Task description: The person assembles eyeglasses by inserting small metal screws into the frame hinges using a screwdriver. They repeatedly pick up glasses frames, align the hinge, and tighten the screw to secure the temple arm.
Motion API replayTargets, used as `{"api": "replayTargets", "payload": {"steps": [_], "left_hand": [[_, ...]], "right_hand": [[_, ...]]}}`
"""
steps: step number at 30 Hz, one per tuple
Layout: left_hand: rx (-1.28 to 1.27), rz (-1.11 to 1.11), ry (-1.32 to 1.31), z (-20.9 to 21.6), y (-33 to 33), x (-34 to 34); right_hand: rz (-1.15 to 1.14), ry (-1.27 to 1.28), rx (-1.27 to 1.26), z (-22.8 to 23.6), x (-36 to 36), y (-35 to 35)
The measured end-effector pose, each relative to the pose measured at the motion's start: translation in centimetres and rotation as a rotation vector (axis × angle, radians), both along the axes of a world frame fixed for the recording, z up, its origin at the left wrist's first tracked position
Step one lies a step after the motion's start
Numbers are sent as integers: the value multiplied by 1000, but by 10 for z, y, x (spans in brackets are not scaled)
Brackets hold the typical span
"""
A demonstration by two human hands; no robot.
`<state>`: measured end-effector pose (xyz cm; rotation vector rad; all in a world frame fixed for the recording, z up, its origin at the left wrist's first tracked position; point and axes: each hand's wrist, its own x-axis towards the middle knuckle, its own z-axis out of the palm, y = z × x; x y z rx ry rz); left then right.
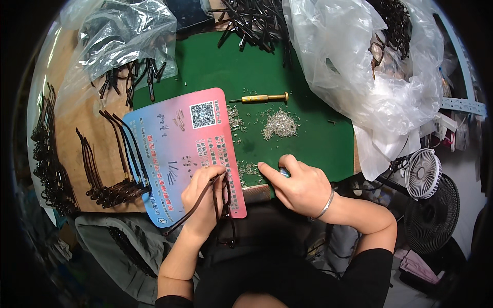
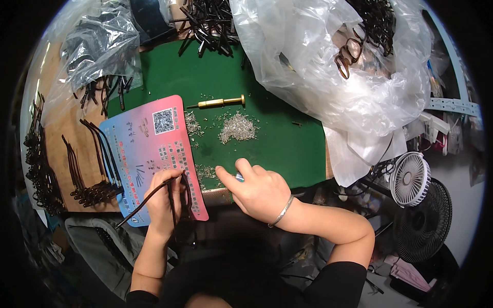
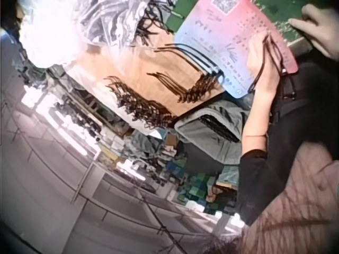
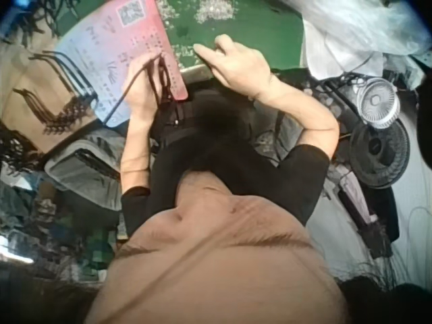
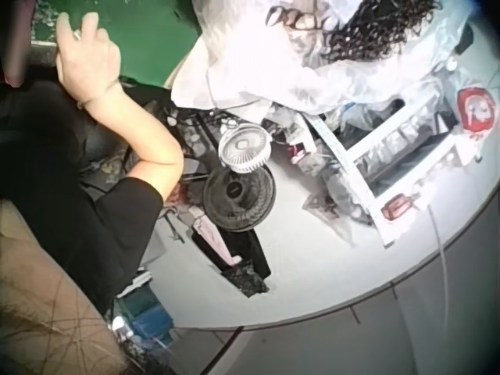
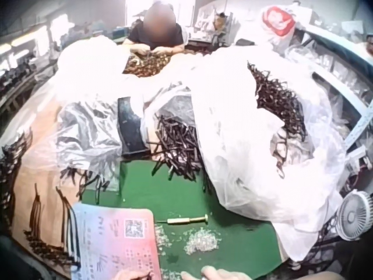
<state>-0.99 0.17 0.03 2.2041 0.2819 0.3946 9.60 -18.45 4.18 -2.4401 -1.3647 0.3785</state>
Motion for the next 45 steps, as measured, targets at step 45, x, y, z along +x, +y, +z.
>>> {"api": "replayTargets", "payload": {"steps": [45], "left_hand": [[-204,-85,174,11,0,8]], "right_hand": [[185,245,187,-14,8,23]]}}
